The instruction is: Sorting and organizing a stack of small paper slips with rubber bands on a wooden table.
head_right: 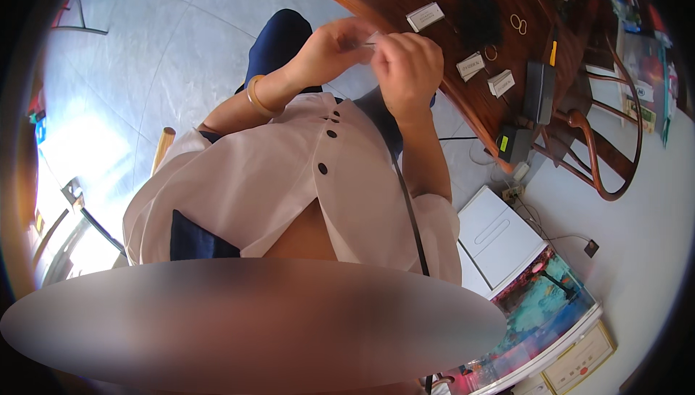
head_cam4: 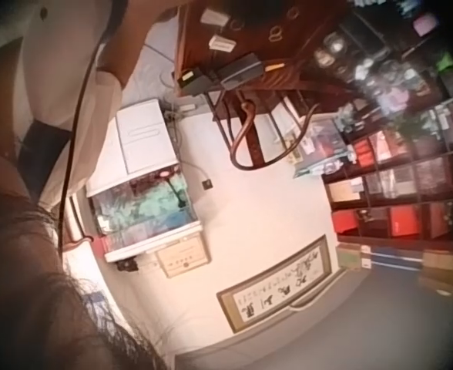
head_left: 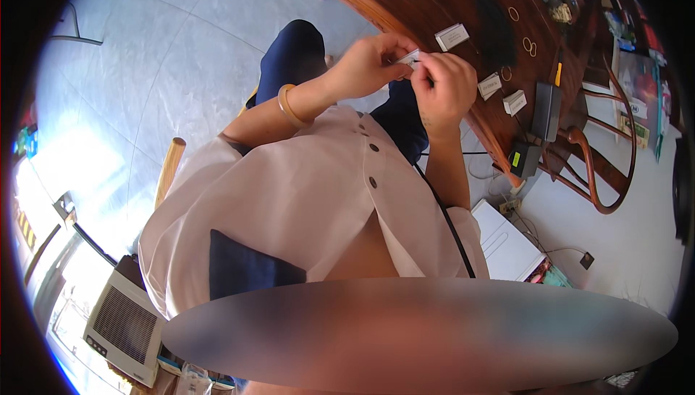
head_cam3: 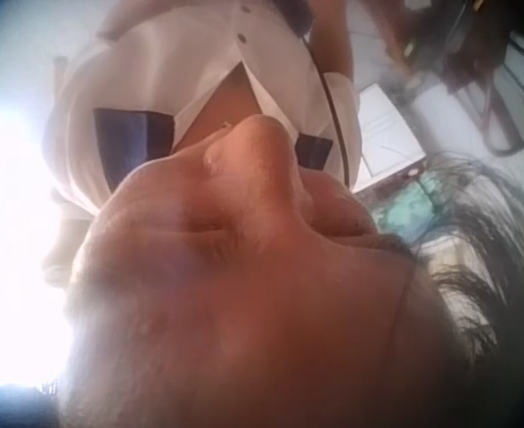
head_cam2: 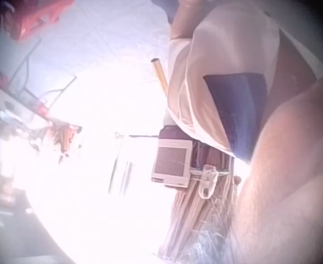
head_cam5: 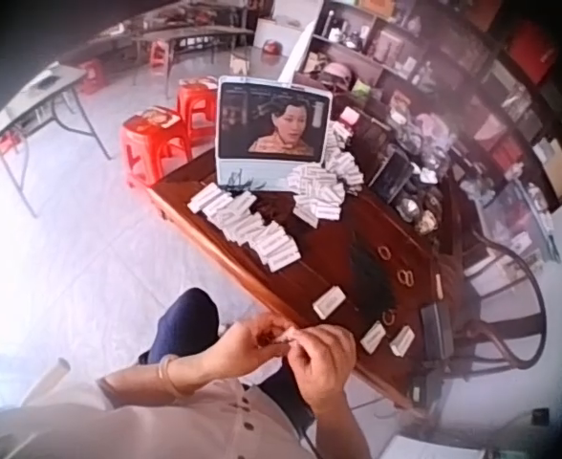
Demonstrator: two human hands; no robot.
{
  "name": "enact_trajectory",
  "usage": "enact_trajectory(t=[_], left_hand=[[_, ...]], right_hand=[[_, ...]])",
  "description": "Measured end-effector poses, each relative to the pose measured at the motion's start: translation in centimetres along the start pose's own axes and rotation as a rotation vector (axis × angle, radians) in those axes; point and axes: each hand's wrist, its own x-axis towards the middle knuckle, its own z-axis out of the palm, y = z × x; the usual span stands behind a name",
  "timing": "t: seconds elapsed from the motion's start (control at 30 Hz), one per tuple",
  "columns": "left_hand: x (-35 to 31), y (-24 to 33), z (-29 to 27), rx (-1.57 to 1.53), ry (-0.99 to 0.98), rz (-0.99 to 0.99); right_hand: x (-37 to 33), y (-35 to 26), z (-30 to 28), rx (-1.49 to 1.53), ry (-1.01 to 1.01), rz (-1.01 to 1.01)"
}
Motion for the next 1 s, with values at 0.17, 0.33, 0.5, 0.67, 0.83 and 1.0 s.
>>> enact_trajectory(t=[0.17, 0.33, 0.5, 0.67, 0.83, 1.0], left_hand=[[-0.2, 1.0, -0.2, -0.006, -0.049, -0.001], [-0.2, 0.7, -0.1, -0.145, -0.063, 0.026], [0.4, -0.5, -0.4, -0.142, -0.029, -0.098], [0.2, 0.4, -0.8, -0.236, -0.087, -0.134], [-0.1, 0.6, -0.7, -0.290, -0.121, -0.158], [-0.2, 0.7, -0.8, -0.307, -0.120, -0.211]], right_hand=[[-0.9, -0.6, 0.4, 0.529, 0.141, 0.576], [-1.4, -0.5, 0.3, 0.590, 0.120, 0.676], [-1.7, -0.9, 0.6, 0.857, 0.105, 0.889], [-1.9, 0.2, -0.1, 1.113, 0.024, 0.942], [-1.4, 0.6, -0.9, 1.120, -0.101, 0.900], [-1.3, 1.0, -1.1, 1.148, -0.129, 0.938]])
